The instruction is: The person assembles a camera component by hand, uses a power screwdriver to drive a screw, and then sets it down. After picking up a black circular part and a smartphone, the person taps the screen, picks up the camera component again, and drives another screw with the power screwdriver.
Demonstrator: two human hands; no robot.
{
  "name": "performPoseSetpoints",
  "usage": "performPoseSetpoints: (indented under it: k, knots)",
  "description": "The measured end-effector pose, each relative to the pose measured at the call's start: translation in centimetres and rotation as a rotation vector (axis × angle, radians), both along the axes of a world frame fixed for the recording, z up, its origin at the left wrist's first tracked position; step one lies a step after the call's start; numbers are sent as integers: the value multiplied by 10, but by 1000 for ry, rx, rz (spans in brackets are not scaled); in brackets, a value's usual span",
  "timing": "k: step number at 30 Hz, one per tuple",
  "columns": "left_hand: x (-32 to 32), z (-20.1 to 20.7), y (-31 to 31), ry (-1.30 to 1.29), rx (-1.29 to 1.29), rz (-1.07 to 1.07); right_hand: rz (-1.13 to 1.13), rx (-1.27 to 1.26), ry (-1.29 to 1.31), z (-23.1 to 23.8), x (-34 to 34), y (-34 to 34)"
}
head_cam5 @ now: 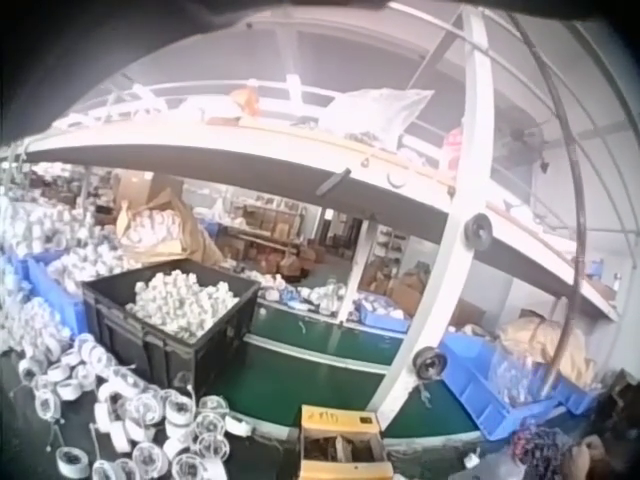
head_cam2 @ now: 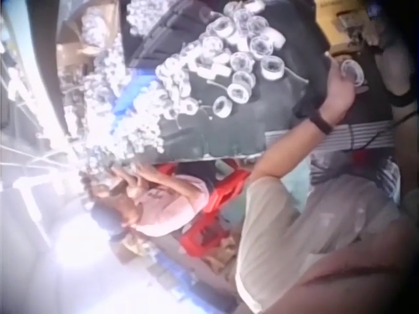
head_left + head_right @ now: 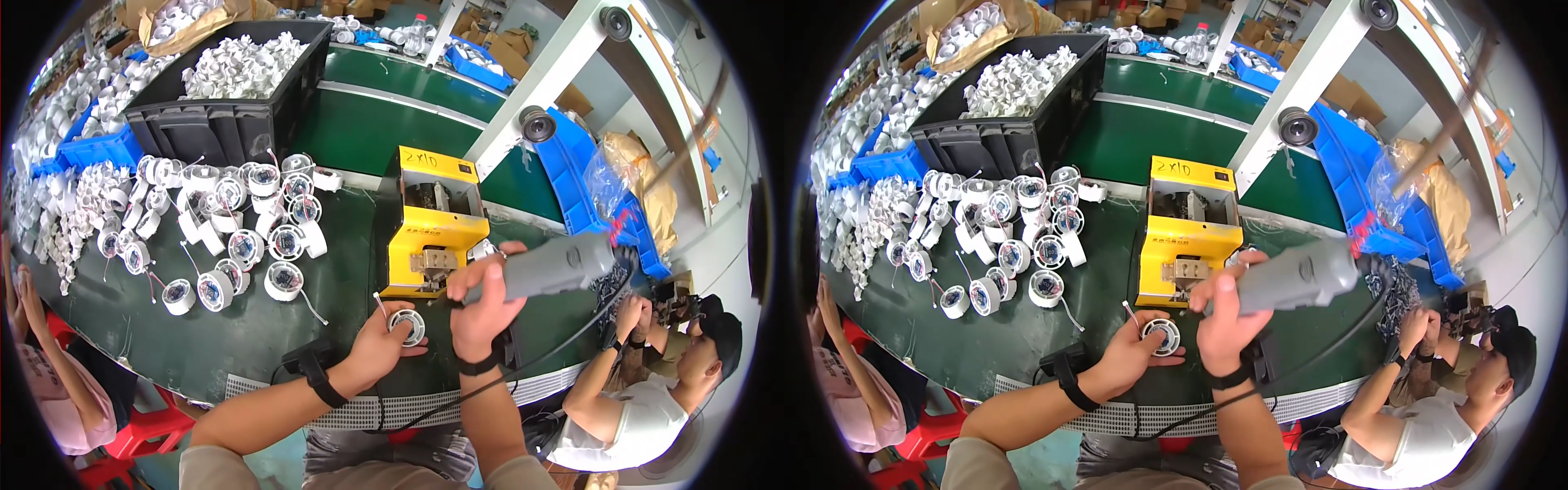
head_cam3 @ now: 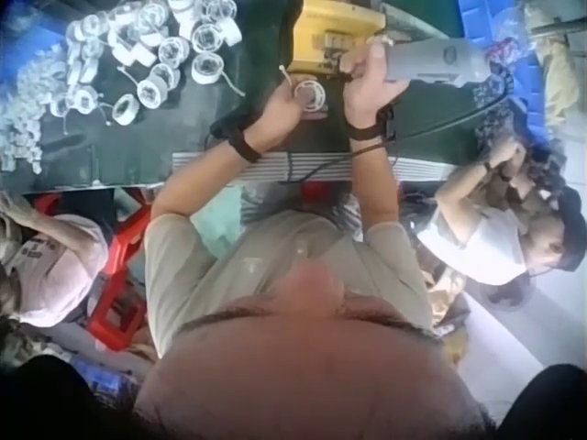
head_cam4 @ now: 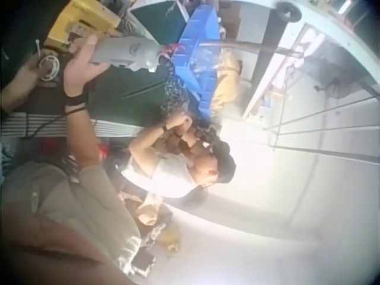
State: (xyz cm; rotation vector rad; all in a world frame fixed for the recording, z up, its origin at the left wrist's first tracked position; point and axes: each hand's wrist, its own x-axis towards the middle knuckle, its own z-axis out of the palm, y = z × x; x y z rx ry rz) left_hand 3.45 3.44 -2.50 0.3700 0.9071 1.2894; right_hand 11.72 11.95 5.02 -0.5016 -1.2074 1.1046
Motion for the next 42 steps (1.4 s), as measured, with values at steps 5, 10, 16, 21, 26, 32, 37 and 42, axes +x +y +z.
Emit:
performPoseSetpoints:
  k: [5, 10, 16, 21, 26, 32, 37, 42]
  knots:
    - [-1, 0, 1, -11, 3, 22, 33, -10, 17, -9, 9, -28]
    - [0, 1, 0, -5, -16, 27, 85, -41, 2, -15, 7, -34]
    - [2, -2, 1, -13, 19, 55, 114, -61, 3, -17, 6, -37]
    - [2, -4, 0, 8, 24, 62, 124, -97, 42, -21, 2, -38]
    - [1, -2, 2, 7, 20, 56, 122, -48, -62, -30, 3, -36]
    - [4, 9, 3, 70, 24, 39, 215, -20, -74, -34, 7, -33]
    - [-30, 19, -2, 514, 60, -265, 395, 87, -175, -31, 23, -26]
    - [-98, 59, -18, 1615, 151, 247, -225, 153, -637, -22, 95, 38]
